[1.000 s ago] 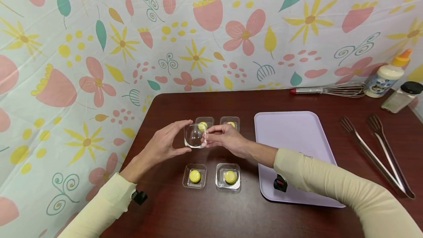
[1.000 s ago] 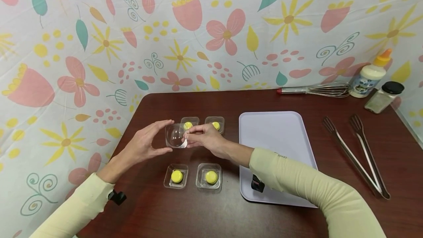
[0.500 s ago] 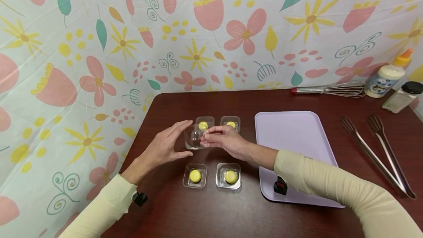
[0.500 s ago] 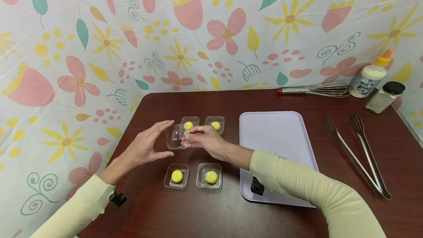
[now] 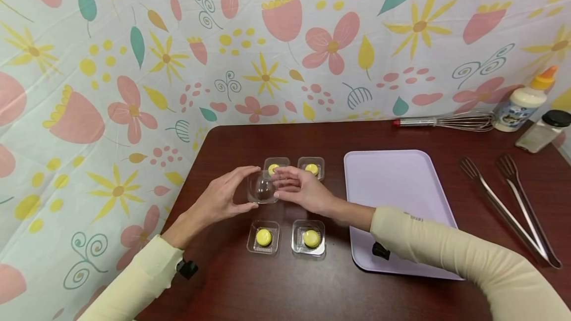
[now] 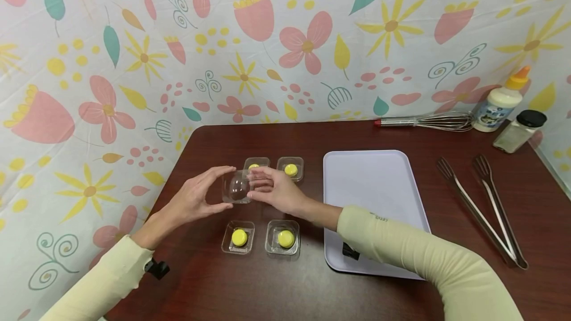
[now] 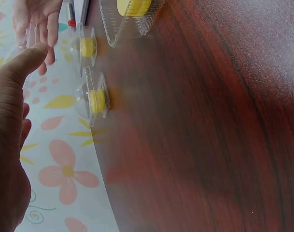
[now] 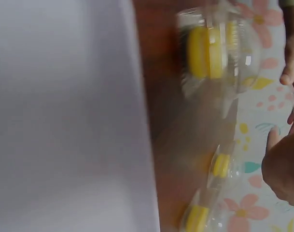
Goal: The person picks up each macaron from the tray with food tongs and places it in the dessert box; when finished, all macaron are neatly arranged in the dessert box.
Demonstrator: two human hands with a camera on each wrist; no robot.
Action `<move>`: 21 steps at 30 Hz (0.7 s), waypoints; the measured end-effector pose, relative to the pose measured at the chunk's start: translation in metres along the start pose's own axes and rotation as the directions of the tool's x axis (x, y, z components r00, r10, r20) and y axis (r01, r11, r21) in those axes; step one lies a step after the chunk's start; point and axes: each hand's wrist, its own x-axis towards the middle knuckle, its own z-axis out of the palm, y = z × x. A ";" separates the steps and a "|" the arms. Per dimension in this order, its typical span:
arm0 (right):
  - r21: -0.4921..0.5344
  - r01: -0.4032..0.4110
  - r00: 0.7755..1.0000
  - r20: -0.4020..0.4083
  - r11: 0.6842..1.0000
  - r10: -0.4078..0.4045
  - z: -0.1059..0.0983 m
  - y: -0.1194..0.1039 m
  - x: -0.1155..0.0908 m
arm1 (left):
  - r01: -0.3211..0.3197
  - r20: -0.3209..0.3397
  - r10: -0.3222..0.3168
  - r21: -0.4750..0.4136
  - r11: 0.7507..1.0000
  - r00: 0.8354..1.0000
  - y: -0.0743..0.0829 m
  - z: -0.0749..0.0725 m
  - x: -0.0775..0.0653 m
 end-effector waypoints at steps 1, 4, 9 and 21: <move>-0.076 0.049 0.999 0.012 0.996 -0.048 0.000 0.001 -0.001 | -0.003 0.003 0.003 -0.006 1.000 1.000 0.000 0.000 0.000; -0.300 0.174 0.985 0.049 0.938 -0.167 0.001 0.002 -0.004 | -0.015 0.010 0.015 -0.012 1.000 1.000 -0.001 0.000 -0.002; -0.486 0.257 0.965 0.078 0.835 -0.251 0.003 0.004 -0.006 | -0.014 0.046 0.015 -0.039 0.999 0.999 -0.002 -0.001 -0.004; -0.608 0.164 0.986 0.125 0.777 -0.111 0.016 0.001 -0.023 | 0.005 0.174 0.013 -0.102 0.995 0.985 0.007 0.001 -0.019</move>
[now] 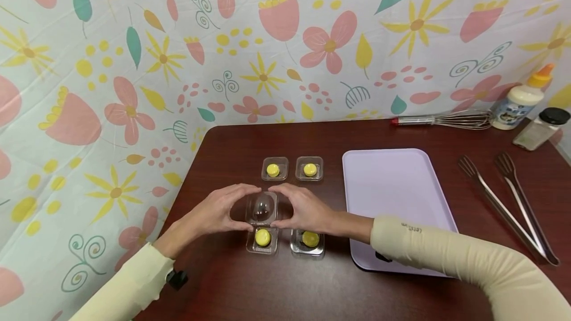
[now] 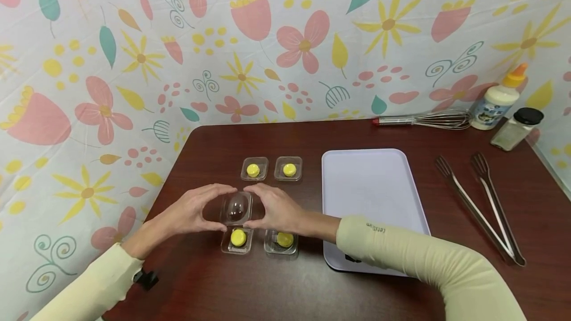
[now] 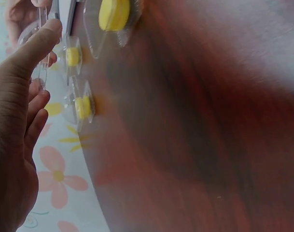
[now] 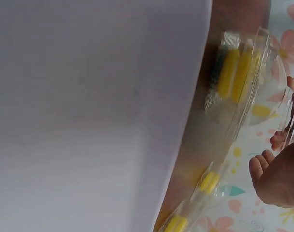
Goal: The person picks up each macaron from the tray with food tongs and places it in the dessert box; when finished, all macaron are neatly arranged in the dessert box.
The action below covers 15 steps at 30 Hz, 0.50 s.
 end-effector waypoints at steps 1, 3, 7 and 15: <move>0.003 -0.002 1.000 0.005 1.000 0.002 0.001 -0.001 -0.001 | 0.000 0.007 0.000 -0.001 1.000 1.000 0.001 0.001 -0.001; 0.006 -0.002 1.000 0.012 1.000 0.002 0.003 -0.003 -0.003 | 0.009 0.024 -0.009 -0.002 1.000 1.000 0.003 0.004 -0.005; 0.013 0.007 1.000 0.019 1.000 -0.008 0.008 -0.005 -0.008 | 0.015 0.045 -0.015 0.001 1.000 0.999 0.007 0.010 -0.011; -0.050 0.022 0.998 0.064 0.998 -0.019 0.018 -0.010 -0.019 | 0.052 0.136 -0.047 -0.032 0.998 0.990 0.017 0.016 -0.019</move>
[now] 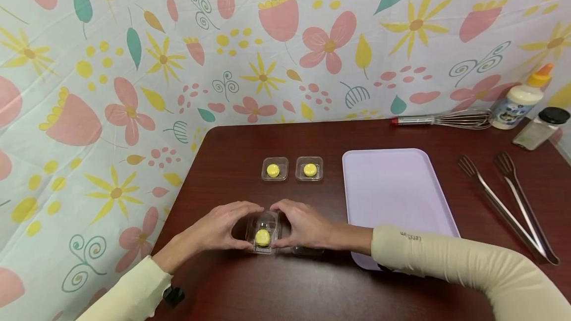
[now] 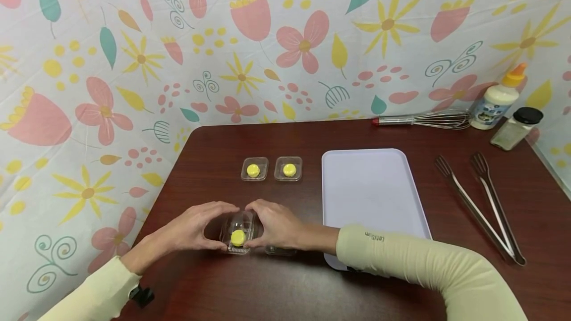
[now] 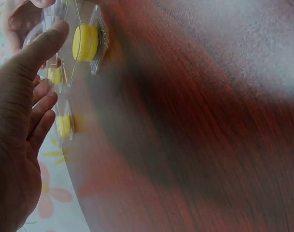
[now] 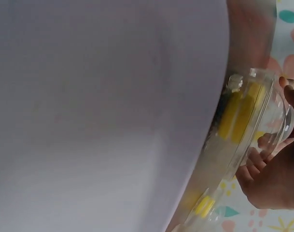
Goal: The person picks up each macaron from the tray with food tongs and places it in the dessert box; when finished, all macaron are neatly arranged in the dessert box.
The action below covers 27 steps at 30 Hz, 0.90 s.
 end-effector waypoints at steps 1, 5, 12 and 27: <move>-0.008 0.002 1.000 0.004 1.000 -0.001 0.001 -0.001 -0.001 | 0.006 0.012 -0.006 0.001 1.000 1.000 0.001 0.000 0.000; -0.028 -0.016 0.999 0.035 0.999 0.017 0.004 -0.003 -0.002 | 0.043 0.058 -0.043 -0.003 0.999 0.997 0.004 0.001 -0.001; -0.105 -0.062 0.994 0.084 0.993 0.071 0.010 -0.007 -0.002 | 0.072 0.124 -0.073 0.013 0.997 0.990 0.007 0.005 -0.002; -0.226 -0.039 0.997 0.055 0.973 0.053 0.014 -0.013 -0.001 | 0.083 0.144 -0.093 0.072 0.994 0.985 0.010 0.009 0.000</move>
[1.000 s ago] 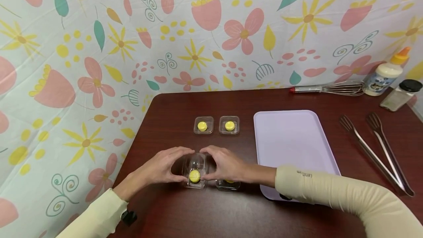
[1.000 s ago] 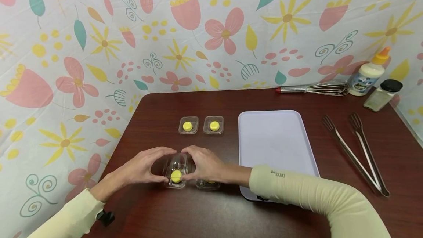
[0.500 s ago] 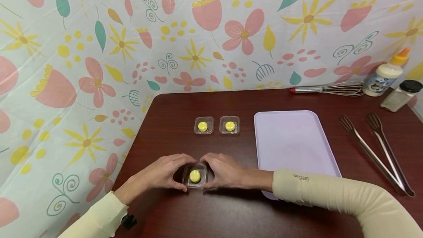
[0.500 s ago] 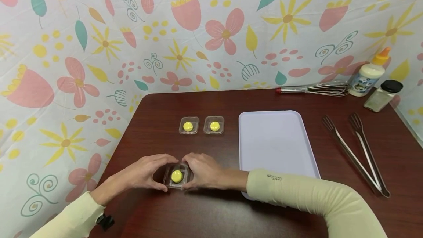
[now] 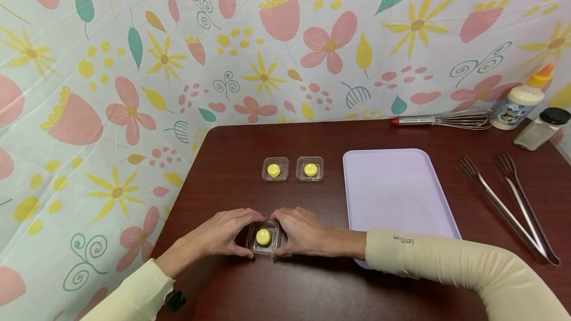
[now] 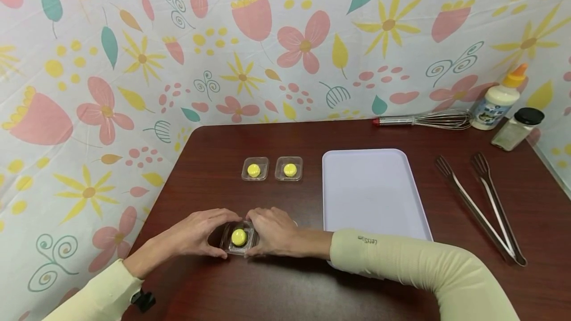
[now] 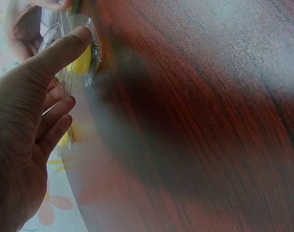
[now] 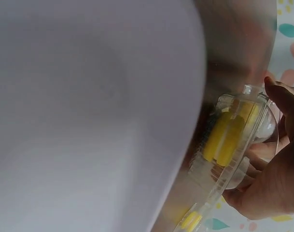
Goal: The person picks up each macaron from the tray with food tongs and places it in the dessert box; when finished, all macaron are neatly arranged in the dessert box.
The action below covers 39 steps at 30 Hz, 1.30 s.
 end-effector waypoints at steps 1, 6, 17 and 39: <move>-0.004 -0.004 1.000 0.001 1.000 0.004 0.000 0.000 0.000 | -0.003 -0.003 0.003 0.004 1.000 1.000 0.000 0.000 0.000; -0.011 -0.033 0.999 0.023 0.999 0.034 0.000 -0.003 0.002 | -0.025 -0.020 0.026 0.031 0.999 0.999 0.001 0.000 0.001; -0.032 -0.012 1.000 0.012 0.999 0.012 -0.002 0.003 0.005 | -0.024 -0.046 0.027 0.047 0.999 0.999 -0.005 0.002 0.006; -0.042 -0.046 0.996 0.075 0.998 0.050 -0.025 0.008 -0.006 | -0.013 -0.065 0.016 0.042 0.999 0.998 -0.002 0.001 0.012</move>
